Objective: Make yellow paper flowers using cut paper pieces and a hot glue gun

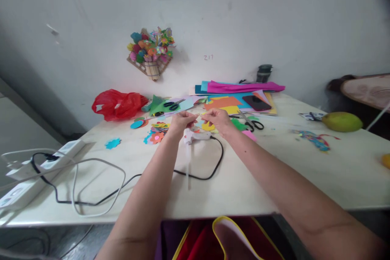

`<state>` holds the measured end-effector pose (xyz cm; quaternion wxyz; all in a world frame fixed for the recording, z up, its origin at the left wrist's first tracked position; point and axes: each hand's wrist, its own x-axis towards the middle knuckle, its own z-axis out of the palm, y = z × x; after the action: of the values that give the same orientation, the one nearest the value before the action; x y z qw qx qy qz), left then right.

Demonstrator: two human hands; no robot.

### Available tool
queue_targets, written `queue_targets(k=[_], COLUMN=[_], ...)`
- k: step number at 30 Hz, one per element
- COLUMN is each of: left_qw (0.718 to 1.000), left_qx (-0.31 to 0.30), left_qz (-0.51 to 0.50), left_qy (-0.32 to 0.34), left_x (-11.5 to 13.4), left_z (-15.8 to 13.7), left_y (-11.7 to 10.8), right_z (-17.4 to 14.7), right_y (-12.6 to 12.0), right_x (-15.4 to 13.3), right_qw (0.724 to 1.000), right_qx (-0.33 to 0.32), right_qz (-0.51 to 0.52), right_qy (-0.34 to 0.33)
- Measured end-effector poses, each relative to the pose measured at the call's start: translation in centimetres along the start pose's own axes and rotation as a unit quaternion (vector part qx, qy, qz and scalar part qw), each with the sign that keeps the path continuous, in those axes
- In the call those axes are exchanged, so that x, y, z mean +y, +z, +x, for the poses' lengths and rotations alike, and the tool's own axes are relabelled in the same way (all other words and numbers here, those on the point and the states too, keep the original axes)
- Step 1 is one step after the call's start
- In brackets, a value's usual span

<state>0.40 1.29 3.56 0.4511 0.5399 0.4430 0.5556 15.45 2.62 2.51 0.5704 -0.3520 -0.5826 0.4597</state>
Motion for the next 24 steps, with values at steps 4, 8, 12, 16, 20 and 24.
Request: queue_targets(k=[4, 8, 12, 16, 20, 24], left_qw=[0.997, 0.986, 0.971, 0.973, 0.977, 0.979], left_qx=[-0.049, -0.108, -0.163, -0.146, -0.136, -0.133], left_qz=[-0.042, -0.119, -0.176, -0.18, -0.162, -0.154], left_qy=[-0.035, -0.041, -0.017, -0.015, -0.014, 0.002], left_x=[-0.8, -0.8, -0.5, -0.7, -1.3, -1.6], left_z=[-0.5, -1.0, -1.4, -1.3, -0.9, -0.9], left_y=[1.3, 1.8, 2.0, 1.9, 2.0, 2.4], right_z=[-0.3, -0.7, -1.2, -1.6, -2.2, -2.6], right_y=[-1.0, -1.5, -1.1, -0.1, 0.9, 1.5], right_x=[-0.1, -0.7, -1.0, -1.1, -1.3, -1.5], right_qw=[1.0, 0.997, 0.989, 0.99, 0.984, 0.973], right_qx=[0.023, -0.044, -0.109, -0.103, -0.106, -0.121], right_qz=[0.018, 0.067, 0.096, 0.092, 0.145, 0.194], right_qy=[-0.002, 0.003, 0.007, -0.004, -0.017, -0.014])
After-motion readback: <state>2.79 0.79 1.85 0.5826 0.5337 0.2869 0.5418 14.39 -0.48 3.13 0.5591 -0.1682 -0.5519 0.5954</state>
